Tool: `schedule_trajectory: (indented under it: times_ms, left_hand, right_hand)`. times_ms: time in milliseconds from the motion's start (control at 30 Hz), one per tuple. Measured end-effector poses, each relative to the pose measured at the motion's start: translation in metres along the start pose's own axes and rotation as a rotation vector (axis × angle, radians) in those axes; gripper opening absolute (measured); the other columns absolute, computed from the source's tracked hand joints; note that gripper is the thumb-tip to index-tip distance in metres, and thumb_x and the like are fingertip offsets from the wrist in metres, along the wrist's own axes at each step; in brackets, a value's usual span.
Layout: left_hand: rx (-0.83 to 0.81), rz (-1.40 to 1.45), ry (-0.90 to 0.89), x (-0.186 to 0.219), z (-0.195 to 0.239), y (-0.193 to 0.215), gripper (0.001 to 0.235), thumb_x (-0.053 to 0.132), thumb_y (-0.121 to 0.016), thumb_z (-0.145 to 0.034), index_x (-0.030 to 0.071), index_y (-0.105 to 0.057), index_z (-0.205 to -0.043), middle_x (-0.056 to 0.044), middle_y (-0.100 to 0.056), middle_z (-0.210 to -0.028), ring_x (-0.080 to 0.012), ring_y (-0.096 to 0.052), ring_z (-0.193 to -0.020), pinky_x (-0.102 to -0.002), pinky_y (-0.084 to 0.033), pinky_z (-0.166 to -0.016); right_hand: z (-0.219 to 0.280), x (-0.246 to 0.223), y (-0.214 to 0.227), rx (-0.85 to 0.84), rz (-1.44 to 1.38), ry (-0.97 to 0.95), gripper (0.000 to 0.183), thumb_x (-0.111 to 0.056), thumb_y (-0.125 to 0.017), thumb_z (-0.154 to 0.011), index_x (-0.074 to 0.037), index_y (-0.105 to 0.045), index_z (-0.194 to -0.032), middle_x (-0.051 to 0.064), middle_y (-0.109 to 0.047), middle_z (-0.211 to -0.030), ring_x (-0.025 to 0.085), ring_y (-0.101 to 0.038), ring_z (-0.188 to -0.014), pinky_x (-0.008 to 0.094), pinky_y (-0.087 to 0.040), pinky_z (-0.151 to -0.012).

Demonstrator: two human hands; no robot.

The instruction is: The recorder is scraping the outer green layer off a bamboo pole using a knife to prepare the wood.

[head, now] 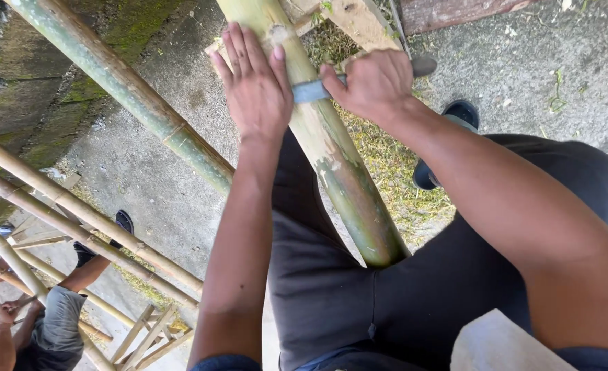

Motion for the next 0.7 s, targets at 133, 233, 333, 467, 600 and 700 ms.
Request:
schedule_trajectory:
  times_ms: [133,233,333,467,600,700]
  left_hand:
    - [0.001,0.027,0.021,0.016,0.051,-0.005,0.072,0.044,-0.017,-0.112,-0.013,-0.032,-0.154,-0.03,-0.028,-0.163,-0.0389,-0.023,-0.156,-0.054,-0.01,-0.128]
    - [0.001,0.07,0.045,0.037,0.094,-0.003,0.072,0.043,-0.021,-0.112,-0.015,-0.033,-0.152,-0.033,-0.029,-0.162,-0.0414,-0.025,-0.155,-0.055,-0.011,-0.127]
    - [0.007,0.107,0.072,0.051,0.115,0.0,0.071,0.043,-0.026,-0.111,-0.016,-0.035,-0.15,-0.034,-0.031,-0.16,-0.0431,-0.029,-0.153,-0.056,-0.015,-0.127]
    - [-0.019,0.116,0.094,0.056,0.116,-0.003,0.07,0.042,-0.029,-0.11,-0.017,-0.039,-0.147,-0.035,-0.036,-0.157,-0.0449,-0.035,-0.149,-0.055,-0.019,-0.125]
    - [-0.014,0.122,0.1,0.055,0.106,-0.006,0.07,0.043,-0.03,-0.111,-0.017,-0.04,-0.145,-0.035,-0.04,-0.155,-0.046,-0.039,-0.146,-0.053,-0.022,-0.125]
    - [-0.001,0.103,0.11,0.055,0.104,-0.004,0.069,0.042,-0.03,-0.111,-0.018,-0.041,-0.144,-0.036,-0.043,-0.152,-0.0462,-0.043,-0.144,-0.053,-0.025,-0.124]
  right_hand:
    - [0.039,0.006,0.01,-0.214,-0.032,0.039,0.071,-0.049,-0.06,-0.104,-0.013,-0.056,-0.044,0.001,-0.038,-0.034,0.017,-0.036,-0.026,0.038,-0.032,-0.035]
    - [0.072,0.007,0.021,-0.271,-0.044,0.021,0.07,-0.05,-0.06,-0.102,-0.012,-0.057,-0.043,0.003,-0.04,-0.034,0.02,-0.037,-0.027,0.039,-0.033,-0.035]
    - [0.096,0.011,0.025,-0.273,-0.058,0.005,0.069,-0.052,-0.059,-0.099,-0.01,-0.059,-0.044,0.007,-0.042,-0.035,0.024,-0.041,-0.029,0.041,-0.035,-0.037]
    - [0.104,0.014,0.024,-0.274,-0.05,-0.024,0.068,-0.054,-0.057,-0.098,-0.01,-0.061,-0.046,0.011,-0.047,-0.037,0.029,-0.048,-0.032,0.044,-0.039,-0.037]
    - [0.092,0.018,0.017,-0.339,-0.065,-0.089,0.07,-0.055,-0.056,-0.098,-0.01,-0.06,-0.044,0.01,-0.046,-0.035,0.028,-0.048,-0.03,0.044,-0.039,-0.037]
    - [0.086,0.02,0.013,-0.321,-0.087,-0.066,0.07,-0.056,-0.055,-0.097,-0.011,-0.061,-0.043,0.009,-0.044,-0.034,0.028,-0.045,-0.03,0.042,-0.038,-0.037]
Point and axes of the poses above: each hand's wrist, its own z-axis away from the middle knuckle, its own y-axis out of the back of the hand, x = y × z, the point moved 3 cm from there along -z, towards the middle knuckle
